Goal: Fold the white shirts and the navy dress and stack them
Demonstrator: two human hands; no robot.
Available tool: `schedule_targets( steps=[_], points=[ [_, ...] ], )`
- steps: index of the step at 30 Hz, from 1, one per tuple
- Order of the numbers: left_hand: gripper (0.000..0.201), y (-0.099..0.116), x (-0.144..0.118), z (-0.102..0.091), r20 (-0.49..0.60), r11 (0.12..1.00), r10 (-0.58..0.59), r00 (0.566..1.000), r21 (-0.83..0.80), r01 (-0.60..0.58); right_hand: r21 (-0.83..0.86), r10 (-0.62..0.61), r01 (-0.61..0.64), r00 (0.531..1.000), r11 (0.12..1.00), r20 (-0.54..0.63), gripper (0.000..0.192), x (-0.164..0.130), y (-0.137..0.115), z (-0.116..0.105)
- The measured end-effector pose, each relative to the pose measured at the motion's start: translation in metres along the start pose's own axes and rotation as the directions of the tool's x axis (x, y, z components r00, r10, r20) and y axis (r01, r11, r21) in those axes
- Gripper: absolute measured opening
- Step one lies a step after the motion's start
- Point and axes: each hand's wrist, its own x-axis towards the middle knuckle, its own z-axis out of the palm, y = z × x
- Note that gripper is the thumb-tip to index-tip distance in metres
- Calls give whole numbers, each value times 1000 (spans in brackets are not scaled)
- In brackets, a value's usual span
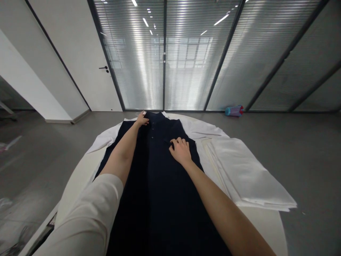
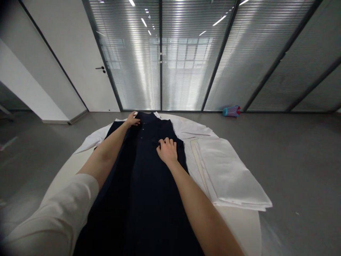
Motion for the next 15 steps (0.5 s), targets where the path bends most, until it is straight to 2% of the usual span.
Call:
schedule_targets(
  steps=[2, 4, 8, 12, 15],
  points=[
    [74, -1, 0, 1, -40, 998, 52, 998, 25, -51, 0, 4, -4, 1000, 1000, 6, 29, 0, 0, 0],
    [60, -3, -2, -1, -47, 992, 109, 993, 74, -105, 1, 7, -7, 1000, 1000, 4, 29, 0, -1, 0],
    [37, -11, -16, -15, 13, 945, 229, 973, 237, -226, 6, 10, -10, 1000, 1000, -3, 29, 1, -1, 2],
    [34, -12, -39, -20, 75, 850, 318, 945, 420, -319, 2, 4, -4, 1000, 1000, -4, 29, 1, -1, 2],
    [48, -1, -49, -6, 176, 781, 345, 922, 490, -386, -1, 4, -4, 1000, 1000, -11, 29, 0, -1, 2]
  ],
)
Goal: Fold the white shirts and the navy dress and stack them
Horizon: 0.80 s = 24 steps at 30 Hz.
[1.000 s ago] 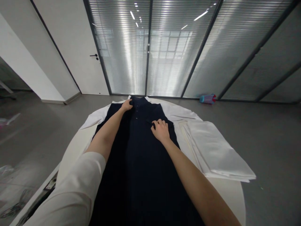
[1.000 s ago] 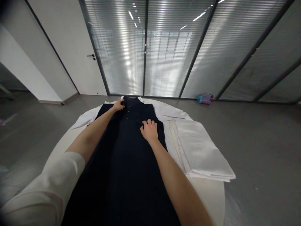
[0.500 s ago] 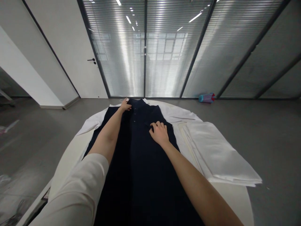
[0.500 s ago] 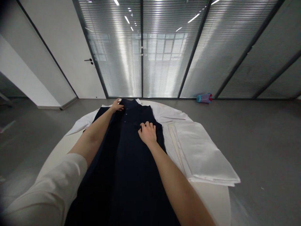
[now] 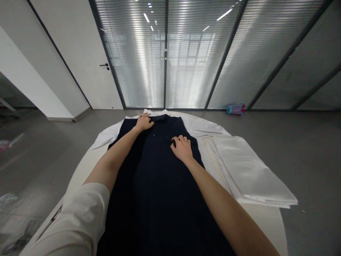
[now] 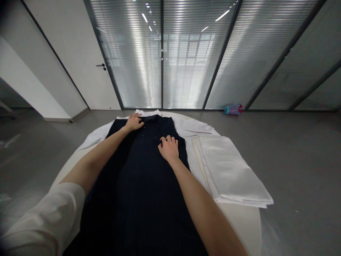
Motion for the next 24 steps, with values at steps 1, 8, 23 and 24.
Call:
schedule_targets(
  steps=[1, 8, 23, 24],
  points=[
    [56, 8, 1, 3, 37, 1000, 26, 999, 16, -27, 0, 1, -1, 1000, 1000, -1, 29, 0, 0, 0],
    [57, 48, 6, 24, 189, 994, 38, 981, 90, -56, 10, 8, -8, 1000, 1000, 9, 28, 0, 1, 1],
    [70, 57, 20, 45, -26, 951, -301, 953, 72, 302, 27, 0, 0, 1000, 1000, -4, 27, 1, 3, 2],
    [73, 57, 20, 44, -7, 938, -339, 941, 79, 339, 29, -1, 1, 1000, 1000, -5, 27, 1, 3, 2]
  ],
)
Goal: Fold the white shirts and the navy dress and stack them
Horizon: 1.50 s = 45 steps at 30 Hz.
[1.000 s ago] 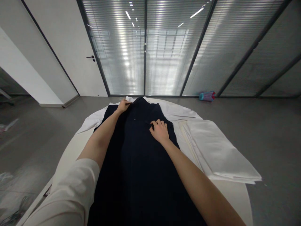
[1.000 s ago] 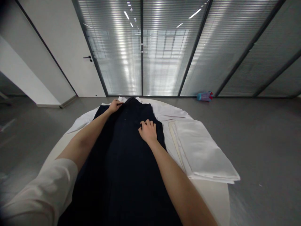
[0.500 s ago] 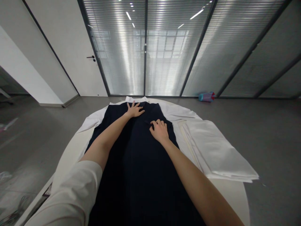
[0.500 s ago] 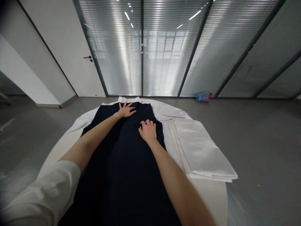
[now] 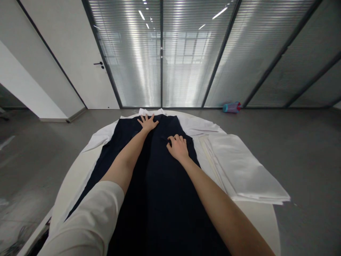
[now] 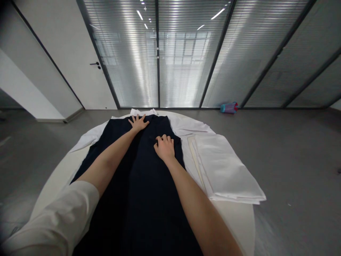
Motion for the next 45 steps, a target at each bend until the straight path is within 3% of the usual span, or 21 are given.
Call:
schedule_targets(
  steps=[5, 10, 13, 16, 18, 21, 29, 32, 37, 42, 45],
  points=[
    [80, 0, 12, -9, 197, 996, -73, 978, 65, 61, 1, 0, 0, 1000, 1000, 9, 27, 0, 0, -1],
    [84, 4, 12, -12, 206, 993, -90, 974, 94, 72, -5, 12, -11, 1000, 1000, 28, 28, 0, -1, -3],
    [75, 5, 2, -8, 72, 994, 41, 997, 99, -48, -3, 12, -11, 1000, 1000, 24, 28, 0, -2, -4],
    [66, 4, -2, -7, 115, 964, 250, 961, 59, -257, -5, 12, -12, 1000, 1000, 29, 29, 0, -3, -5],
    [68, 3, 0, -7, 223, 954, 284, 933, 30, -297, -10, 18, -17, 999, 1000, 36, 29, 0, -3, -6],
    [73, 4, 4, -9, 261, 955, 278, 924, 29, -296, -8, 21, -20, 999, 1000, 44, 29, 0, -2, -6],
    [59, 6, -30, -27, 104, 908, 418, 902, -8, -420, 6, 24, -25, 998, 1000, 63, 30, 1, -2, -7],
    [47, -7, -49, -49, 81, 863, 505, 859, -40, -504, -9, 14, -13, 998, 1000, 62, 31, 1, -3, -8],
    [37, -39, -85, -97, 193, 745, 667, 720, -215, -632, -61, -26, 28, 999, 998, 33, 36, -1, -7, -13],
    [36, -59, -152, -130, 287, 710, 704, 650, -323, -626, -59, -84, 82, 996, 995, -31, 37, -4, -14, -27],
    [35, -55, -199, -145, 366, 676, 736, 570, -347, -650, 17, -16, 18, 995, 1000, -97, 33, 1, -12, -49]
  ],
)
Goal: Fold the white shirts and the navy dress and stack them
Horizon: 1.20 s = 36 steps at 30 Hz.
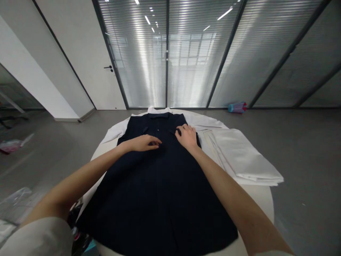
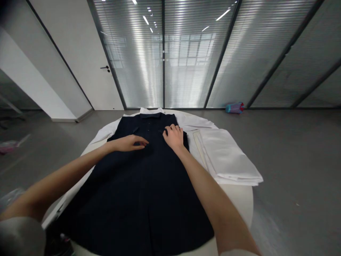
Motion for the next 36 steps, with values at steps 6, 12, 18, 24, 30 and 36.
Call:
schedule_targets(
  steps=[6, 12, 18, 24, 30, 36],
  points=[
    [33, 94, -19, 24, 86, 946, 313, 946, 65, -318, 261, 200, -170, 975, 950, -95, 30, 14, 10, -67],
    [38, 180, 13, 86, 143, 682, 696, 703, 172, -711, 314, 120, -71, 983, 947, -139, 27, -4, 10, -114],
    [39, 216, 51, 134, 144, 503, 809, 570, 332, -798, 214, 122, -102, 989, 972, -85, 24, -32, 25, -136],
    [36, 216, 65, 136, 140, 583, 757, 638, 297, -756, 114, 164, -168, 985, 979, 43, 24, -21, 48, -124],
    [40, 215, 64, 130, 118, 641, 703, 701, 322, -697, 38, 251, -299, 858, 953, 448, 19, 30, 53, -70],
    [13, 202, 27, 106, -14, 580, 753, 658, 488, -653, -16, 409, -450, 794, 893, 449, 28, 62, 64, -19]
  ],
)
